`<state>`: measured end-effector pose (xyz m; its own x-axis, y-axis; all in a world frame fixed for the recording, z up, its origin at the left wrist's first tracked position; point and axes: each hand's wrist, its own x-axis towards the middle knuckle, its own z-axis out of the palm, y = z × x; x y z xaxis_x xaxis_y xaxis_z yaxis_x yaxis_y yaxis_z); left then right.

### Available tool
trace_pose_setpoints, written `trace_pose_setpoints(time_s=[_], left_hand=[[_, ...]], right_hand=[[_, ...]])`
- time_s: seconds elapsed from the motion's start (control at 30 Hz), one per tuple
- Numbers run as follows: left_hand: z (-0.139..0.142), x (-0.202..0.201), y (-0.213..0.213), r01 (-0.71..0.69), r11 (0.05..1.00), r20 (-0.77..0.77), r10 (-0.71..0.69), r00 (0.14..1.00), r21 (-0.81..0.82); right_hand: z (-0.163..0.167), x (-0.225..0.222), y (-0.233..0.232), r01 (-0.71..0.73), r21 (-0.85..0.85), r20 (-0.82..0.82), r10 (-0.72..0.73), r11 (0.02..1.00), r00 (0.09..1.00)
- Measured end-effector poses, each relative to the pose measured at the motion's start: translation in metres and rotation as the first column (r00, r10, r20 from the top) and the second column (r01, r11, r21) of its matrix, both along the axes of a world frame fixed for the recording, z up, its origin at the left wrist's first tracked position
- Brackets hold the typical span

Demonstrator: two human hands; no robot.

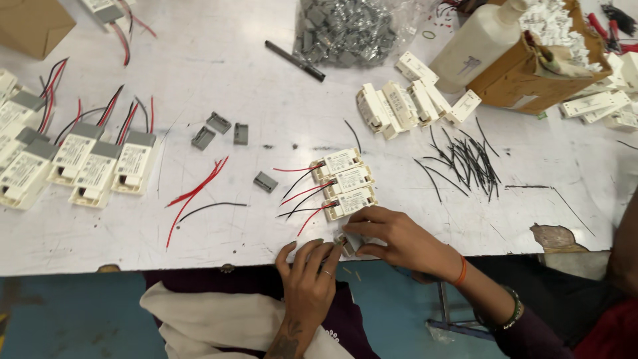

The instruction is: The person assembles small white electronic modules by inserting red and black wires into terminals and securing them with a screwdriver. They then attach gray plastic clips to the modules and place the finished units on the table.

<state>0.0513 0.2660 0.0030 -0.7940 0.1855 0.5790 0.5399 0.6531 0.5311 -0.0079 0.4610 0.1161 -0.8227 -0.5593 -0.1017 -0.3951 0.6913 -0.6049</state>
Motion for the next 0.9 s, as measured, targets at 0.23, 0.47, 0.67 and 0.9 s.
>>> trace_pose_setpoints(time_s=[0.23, 0.47, 0.67, 0.9], left_hand=[[-0.009, -0.004, -0.006, 0.049, 0.989, 0.044, -0.056, 0.997, 0.137], [-0.003, -0.007, -0.01, 0.07, 0.978, 0.059, -0.083, 0.995, 0.199], [0.0, -0.006, -0.012, 0.083, 0.966, 0.09, -0.108, 0.99, 0.246], [-0.006, -0.007, -0.011, 0.054, 0.966, 0.162, -0.097, 0.982, 0.254]], right_hand=[[0.004, -0.008, -0.007, -0.126, 0.089, 0.012, 0.125, 0.988, 0.992], [-0.001, -0.015, -0.014, -0.166, 0.142, -0.019, 0.17, 0.976, 0.985], [0.001, -0.02, -0.027, -0.082, 0.285, 0.03, 0.076, 0.955, 0.997], [0.0, -0.029, -0.045, -0.058, 0.43, 0.046, 0.043, 0.901, 0.998]])
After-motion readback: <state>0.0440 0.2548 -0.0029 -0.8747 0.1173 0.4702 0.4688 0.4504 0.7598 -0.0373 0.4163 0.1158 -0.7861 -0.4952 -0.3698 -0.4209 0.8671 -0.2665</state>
